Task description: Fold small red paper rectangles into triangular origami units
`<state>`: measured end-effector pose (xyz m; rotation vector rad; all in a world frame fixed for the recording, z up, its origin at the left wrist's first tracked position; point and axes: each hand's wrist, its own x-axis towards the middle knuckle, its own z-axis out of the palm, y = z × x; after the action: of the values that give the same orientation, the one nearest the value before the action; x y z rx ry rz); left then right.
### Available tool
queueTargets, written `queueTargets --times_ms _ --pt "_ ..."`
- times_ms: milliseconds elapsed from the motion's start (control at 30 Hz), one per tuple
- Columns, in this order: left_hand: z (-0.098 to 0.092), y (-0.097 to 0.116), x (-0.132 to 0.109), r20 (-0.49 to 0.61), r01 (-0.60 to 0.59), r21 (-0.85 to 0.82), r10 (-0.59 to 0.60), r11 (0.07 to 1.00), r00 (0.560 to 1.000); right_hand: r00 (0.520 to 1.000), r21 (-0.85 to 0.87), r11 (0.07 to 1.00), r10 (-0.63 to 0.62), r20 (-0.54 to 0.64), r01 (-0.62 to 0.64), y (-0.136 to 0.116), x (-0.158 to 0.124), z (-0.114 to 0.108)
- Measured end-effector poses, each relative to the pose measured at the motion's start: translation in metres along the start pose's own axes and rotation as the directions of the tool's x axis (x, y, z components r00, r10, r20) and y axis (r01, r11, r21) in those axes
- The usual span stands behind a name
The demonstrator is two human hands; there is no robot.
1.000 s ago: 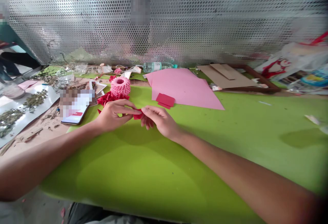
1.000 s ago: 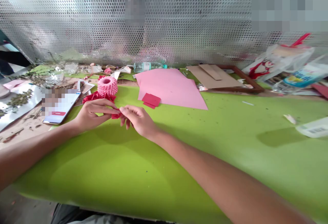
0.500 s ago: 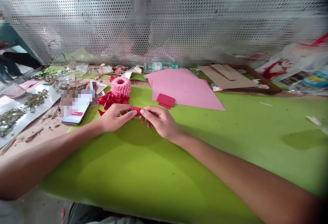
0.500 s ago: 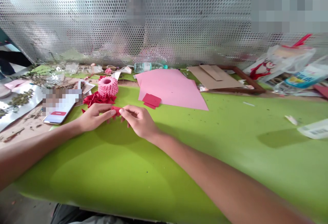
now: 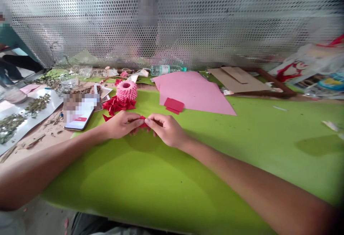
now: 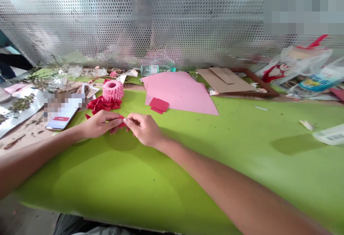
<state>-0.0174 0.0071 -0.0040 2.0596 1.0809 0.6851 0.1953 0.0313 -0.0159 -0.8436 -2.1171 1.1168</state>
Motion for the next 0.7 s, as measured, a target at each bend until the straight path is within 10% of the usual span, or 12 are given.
queueTargets --times_ms 700 --pt "0.0017 0.0018 -0.0013 0.05 -0.162 0.181 0.156 0.97 0.987 0.991 0.167 0.985 0.011 0.132 -0.033 -0.0003 -0.0005 -0.0051"
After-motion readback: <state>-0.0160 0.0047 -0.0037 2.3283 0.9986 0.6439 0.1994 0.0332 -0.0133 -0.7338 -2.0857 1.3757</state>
